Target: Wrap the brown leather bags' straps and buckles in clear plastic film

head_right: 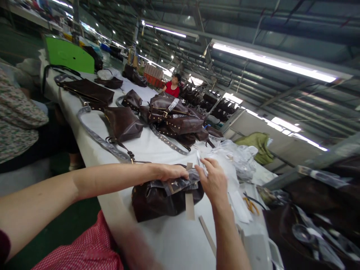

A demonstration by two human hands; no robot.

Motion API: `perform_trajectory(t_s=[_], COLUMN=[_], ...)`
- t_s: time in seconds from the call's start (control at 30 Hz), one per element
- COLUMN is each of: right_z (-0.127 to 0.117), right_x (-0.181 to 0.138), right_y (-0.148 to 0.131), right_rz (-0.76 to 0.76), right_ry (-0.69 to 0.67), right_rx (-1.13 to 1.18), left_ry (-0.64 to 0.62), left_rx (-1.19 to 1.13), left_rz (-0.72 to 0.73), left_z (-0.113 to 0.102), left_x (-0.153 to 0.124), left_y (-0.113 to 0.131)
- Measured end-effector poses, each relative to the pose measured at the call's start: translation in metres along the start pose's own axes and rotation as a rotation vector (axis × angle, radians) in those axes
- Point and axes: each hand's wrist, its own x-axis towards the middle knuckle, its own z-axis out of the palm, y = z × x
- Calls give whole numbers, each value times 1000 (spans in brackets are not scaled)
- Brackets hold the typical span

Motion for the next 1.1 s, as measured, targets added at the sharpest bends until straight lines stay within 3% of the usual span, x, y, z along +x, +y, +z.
perform_trajectory(t_s=[0.1, 0.17, 0.5, 0.6, 0.67, 0.83, 1.0, 1.1], right_z=[12, 18, 10, 0, -3, 11, 20, 17], right_x=[27, 34, 24, -12, -44, -98, -88, -72], right_y=[2, 2, 2, 13, 21, 17, 2, 4], right_rz=[-83, -99, -70, -103, -147, -129, -10, -58], right_ry=[-277, -355, -177, -82, -144, -87, 110, 138], right_rx=[67, 131, 219, 131, 71, 110, 242, 172], left_ry=[-16, -34, -66, -48, -46, -69, -69, -58], left_rx=[-25, -47, -75, -89, -89, -56, 5, 56], left_rz=[0, -1, -34, -50, -62, -62, -13, 33], left_z=[-3, -7, -10, -17, -20, -15, -10, -8], left_x=[-1, -1, 7, 5, 5, 9, 6, 3], left_y=[-1, -3, -6, -4, -3, -5, -7, -8])
